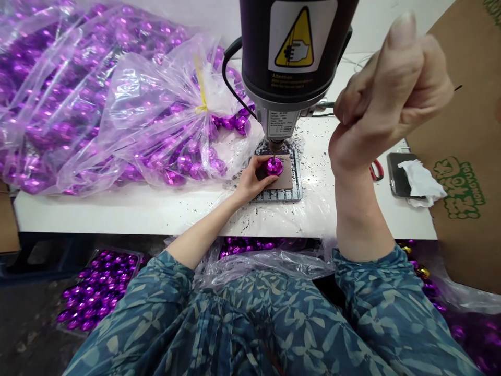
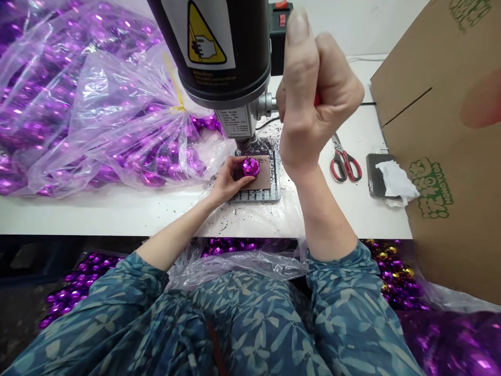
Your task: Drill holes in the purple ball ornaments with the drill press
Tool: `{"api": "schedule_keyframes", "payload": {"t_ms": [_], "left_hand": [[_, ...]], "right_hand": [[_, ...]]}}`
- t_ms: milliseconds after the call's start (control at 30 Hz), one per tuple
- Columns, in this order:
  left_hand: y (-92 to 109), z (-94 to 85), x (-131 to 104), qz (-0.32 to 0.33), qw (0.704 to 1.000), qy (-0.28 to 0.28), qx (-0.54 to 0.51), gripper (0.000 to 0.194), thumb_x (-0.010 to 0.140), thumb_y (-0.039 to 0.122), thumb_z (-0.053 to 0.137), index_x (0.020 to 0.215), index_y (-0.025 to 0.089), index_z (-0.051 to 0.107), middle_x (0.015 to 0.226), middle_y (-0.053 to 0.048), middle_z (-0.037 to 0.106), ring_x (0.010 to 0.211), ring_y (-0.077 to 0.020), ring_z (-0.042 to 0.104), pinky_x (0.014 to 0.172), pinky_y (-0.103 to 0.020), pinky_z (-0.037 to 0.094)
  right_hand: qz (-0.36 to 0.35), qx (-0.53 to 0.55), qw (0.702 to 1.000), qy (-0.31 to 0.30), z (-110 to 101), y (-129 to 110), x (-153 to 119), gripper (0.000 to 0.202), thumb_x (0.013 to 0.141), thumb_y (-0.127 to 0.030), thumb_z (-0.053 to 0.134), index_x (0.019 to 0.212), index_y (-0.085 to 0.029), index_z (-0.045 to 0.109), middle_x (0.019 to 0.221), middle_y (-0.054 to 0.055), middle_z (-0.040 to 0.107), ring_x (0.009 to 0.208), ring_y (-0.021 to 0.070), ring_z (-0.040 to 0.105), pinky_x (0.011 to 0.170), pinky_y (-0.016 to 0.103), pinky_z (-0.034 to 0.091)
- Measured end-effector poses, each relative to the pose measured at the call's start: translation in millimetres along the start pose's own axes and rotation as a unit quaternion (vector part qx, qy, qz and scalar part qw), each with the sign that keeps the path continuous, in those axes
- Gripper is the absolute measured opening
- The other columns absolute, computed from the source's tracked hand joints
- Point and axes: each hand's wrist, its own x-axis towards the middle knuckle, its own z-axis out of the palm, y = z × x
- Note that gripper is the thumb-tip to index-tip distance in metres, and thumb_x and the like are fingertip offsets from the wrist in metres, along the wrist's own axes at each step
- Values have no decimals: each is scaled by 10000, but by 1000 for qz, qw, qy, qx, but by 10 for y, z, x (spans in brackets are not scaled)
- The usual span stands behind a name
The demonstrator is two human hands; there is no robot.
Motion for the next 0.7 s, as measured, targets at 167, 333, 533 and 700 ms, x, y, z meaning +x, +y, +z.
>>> {"api": "schedule_keyframes", "payload": {"t_ms": [167,333,533,700], "left_hand": [[-38,9,-1,4,1000,-2,3,625,954,605,794,1394,255,519,1404,-141,710,1333,-301,716,1152,-514,595],[-40,-3,-6,4,1000,-6,12,629,958,611,788,1397,258,510,1409,-146,708,1330,-305,718,1153,-527,595],[-30,-6,-11,7,1000,-7,11,623,964,604,783,1403,261,506,1415,-141,700,1336,-301,711,1150,-519,592],[-21,5,-6,0,1000,1,3,594,952,555,809,1381,256,527,1413,-143,703,1343,-304,708,1159,-520,583]], "right_hand": [[-52,-7,999,9,-96,115,-157,640,952,-555,630,611,-188,230,500,-59,166,405,-5,278,442,238,167],[-119,11,992,46,-134,348,-221,680,962,-558,664,635,-207,182,504,-43,94,394,38,115,414,309,127],[-81,-67,994,38,-324,480,-430,570,1031,-547,547,662,-213,268,547,-25,195,476,60,212,525,306,241],[-82,-93,992,34,-391,514,-509,690,1017,-609,526,625,-195,138,516,-24,75,451,62,165,500,329,195]]}}
